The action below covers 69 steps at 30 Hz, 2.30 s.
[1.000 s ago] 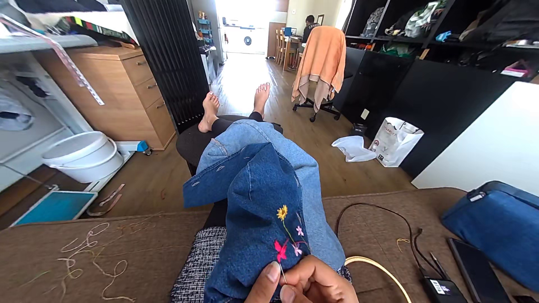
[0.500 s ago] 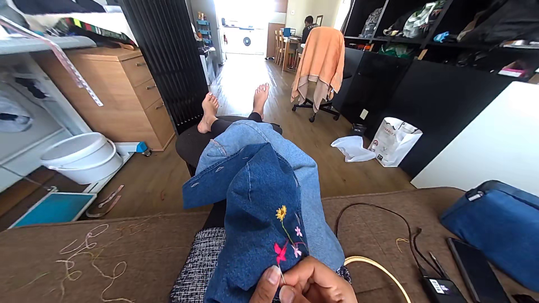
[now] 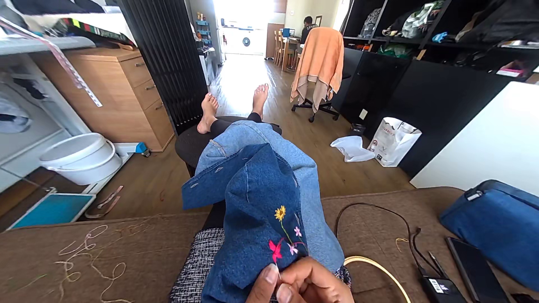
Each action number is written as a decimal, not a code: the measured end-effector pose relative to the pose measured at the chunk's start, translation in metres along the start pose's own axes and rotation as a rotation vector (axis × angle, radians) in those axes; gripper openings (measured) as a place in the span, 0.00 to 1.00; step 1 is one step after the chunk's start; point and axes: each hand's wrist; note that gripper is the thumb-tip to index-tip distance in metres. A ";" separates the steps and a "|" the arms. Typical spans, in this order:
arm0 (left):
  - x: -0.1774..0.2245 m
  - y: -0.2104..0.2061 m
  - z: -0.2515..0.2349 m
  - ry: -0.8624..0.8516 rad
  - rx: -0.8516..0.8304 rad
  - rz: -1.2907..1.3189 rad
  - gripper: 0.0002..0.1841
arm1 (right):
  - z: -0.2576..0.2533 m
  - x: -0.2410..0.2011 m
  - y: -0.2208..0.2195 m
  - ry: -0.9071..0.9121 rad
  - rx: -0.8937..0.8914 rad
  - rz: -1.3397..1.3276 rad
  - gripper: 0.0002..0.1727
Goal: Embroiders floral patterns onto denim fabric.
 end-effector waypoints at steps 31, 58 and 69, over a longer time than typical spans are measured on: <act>0.016 -0.001 -0.001 0.138 -0.086 0.159 0.08 | -0.001 0.017 -0.007 0.258 0.083 0.217 0.04; 0.017 0.001 0.002 0.098 -0.124 0.150 0.09 | 0.005 0.012 -0.012 0.246 0.086 0.126 0.03; 0.018 0.003 0.000 0.093 -0.147 0.111 0.10 | 0.003 0.016 -0.013 0.234 0.098 0.064 0.01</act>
Point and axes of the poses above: each hand's wrist, its own z-axis away from the middle knuckle, its own y-axis out of the back of the hand, x = y × z, and after that the axes turned 3 degrees about -z, right-handed
